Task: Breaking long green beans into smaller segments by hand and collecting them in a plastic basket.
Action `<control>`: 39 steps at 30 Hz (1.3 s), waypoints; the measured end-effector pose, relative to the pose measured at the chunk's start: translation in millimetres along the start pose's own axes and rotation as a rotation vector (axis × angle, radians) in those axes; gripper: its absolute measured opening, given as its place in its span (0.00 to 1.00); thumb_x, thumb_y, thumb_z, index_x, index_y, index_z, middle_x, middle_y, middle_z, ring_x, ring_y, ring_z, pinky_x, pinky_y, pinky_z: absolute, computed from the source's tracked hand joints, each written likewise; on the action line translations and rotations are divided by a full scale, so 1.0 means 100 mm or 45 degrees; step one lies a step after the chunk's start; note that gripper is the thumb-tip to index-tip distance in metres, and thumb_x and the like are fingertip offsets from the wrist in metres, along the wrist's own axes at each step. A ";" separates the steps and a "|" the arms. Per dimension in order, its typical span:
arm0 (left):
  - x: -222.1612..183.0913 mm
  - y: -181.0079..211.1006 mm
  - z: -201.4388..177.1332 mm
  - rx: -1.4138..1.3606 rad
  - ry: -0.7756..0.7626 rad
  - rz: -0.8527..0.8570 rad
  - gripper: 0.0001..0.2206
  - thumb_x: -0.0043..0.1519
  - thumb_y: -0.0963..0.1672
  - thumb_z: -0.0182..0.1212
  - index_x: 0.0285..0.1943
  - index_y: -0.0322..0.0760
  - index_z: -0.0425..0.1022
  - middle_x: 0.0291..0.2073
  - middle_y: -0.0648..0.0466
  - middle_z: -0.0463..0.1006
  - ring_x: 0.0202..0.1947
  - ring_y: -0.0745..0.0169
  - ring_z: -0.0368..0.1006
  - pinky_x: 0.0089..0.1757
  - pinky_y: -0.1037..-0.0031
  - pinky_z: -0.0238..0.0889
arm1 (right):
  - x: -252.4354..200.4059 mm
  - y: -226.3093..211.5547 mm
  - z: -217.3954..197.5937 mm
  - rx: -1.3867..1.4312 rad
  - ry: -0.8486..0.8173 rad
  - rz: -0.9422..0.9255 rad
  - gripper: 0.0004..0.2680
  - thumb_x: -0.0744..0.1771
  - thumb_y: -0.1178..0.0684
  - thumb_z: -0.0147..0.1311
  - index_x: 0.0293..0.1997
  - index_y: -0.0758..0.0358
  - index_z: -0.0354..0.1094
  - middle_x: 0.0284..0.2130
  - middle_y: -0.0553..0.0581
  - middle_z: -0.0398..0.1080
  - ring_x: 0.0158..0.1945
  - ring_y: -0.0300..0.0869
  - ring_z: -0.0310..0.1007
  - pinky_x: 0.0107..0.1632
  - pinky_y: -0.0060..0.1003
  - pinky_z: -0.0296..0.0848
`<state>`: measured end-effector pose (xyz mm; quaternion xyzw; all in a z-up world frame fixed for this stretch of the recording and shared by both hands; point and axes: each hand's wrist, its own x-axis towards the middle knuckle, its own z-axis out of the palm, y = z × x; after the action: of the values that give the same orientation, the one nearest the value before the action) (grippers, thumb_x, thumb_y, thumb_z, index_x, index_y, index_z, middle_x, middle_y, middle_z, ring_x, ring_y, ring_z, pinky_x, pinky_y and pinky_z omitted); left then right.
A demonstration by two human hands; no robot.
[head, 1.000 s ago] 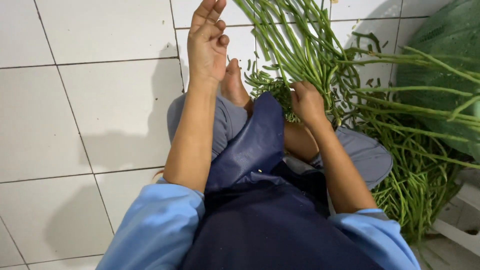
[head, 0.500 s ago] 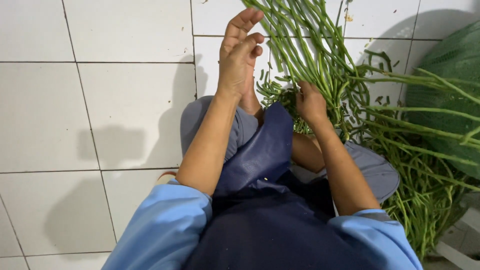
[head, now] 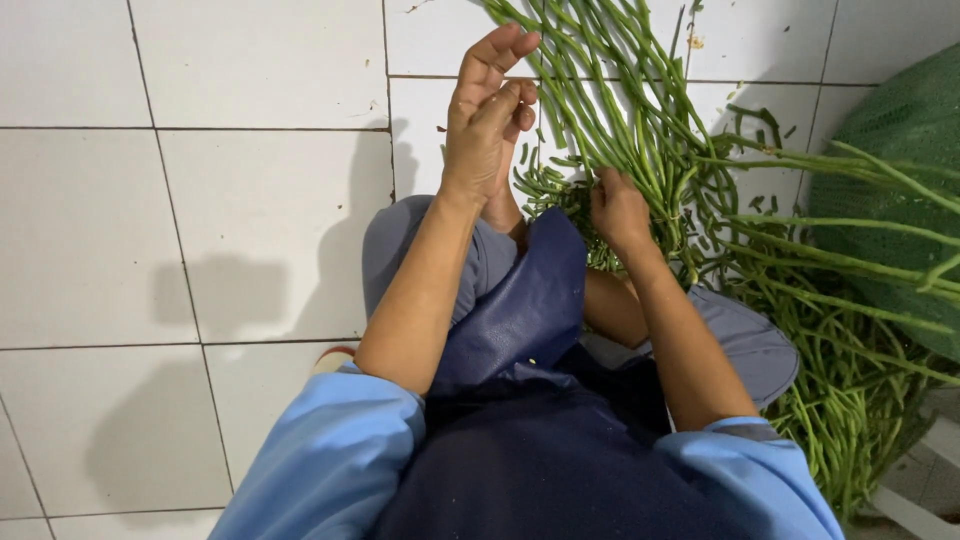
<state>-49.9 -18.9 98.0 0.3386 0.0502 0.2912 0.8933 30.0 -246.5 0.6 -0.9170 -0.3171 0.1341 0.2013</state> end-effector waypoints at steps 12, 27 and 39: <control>0.08 -0.18 -0.27 -0.259 0.455 0.034 0.11 0.66 0.36 0.51 0.56 0.32 0.69 0.50 0.47 0.75 0.32 0.71 0.66 0.33 0.81 0.59 | 0.18 0.03 0.17 -0.219 -0.132 0.085 0.09 0.65 0.54 0.54 0.46 0.65 0.64 0.35 0.62 0.70 0.29 0.52 0.72 0.30 0.46 0.72; -0.07 -0.93 -0.47 0.309 0.457 -0.868 0.16 0.59 0.46 0.63 0.55 0.40 0.71 0.47 0.47 0.75 0.50 0.51 0.74 0.46 0.58 0.67 | 0.07 -0.68 -0.44 0.668 0.212 0.095 0.06 0.67 0.57 0.52 0.44 0.67 0.66 0.25 0.66 0.71 0.30 0.53 0.73 0.31 0.44 0.69; -0.01 -0.34 -0.19 0.235 0.744 -0.435 0.08 0.63 0.39 0.49 0.49 0.35 0.69 0.42 0.49 0.76 0.41 0.60 0.73 0.43 0.70 0.66 | -0.14 -0.82 -0.28 0.459 0.075 -0.097 0.07 0.66 0.57 0.47 0.42 0.69 0.68 0.35 0.63 0.72 0.36 0.53 0.71 0.41 0.42 0.69</control>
<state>-39.5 -28.7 61.9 0.3070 0.3859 0.2163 0.8426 -13.8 -204.9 63.9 -0.8569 -0.3163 0.1541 0.3766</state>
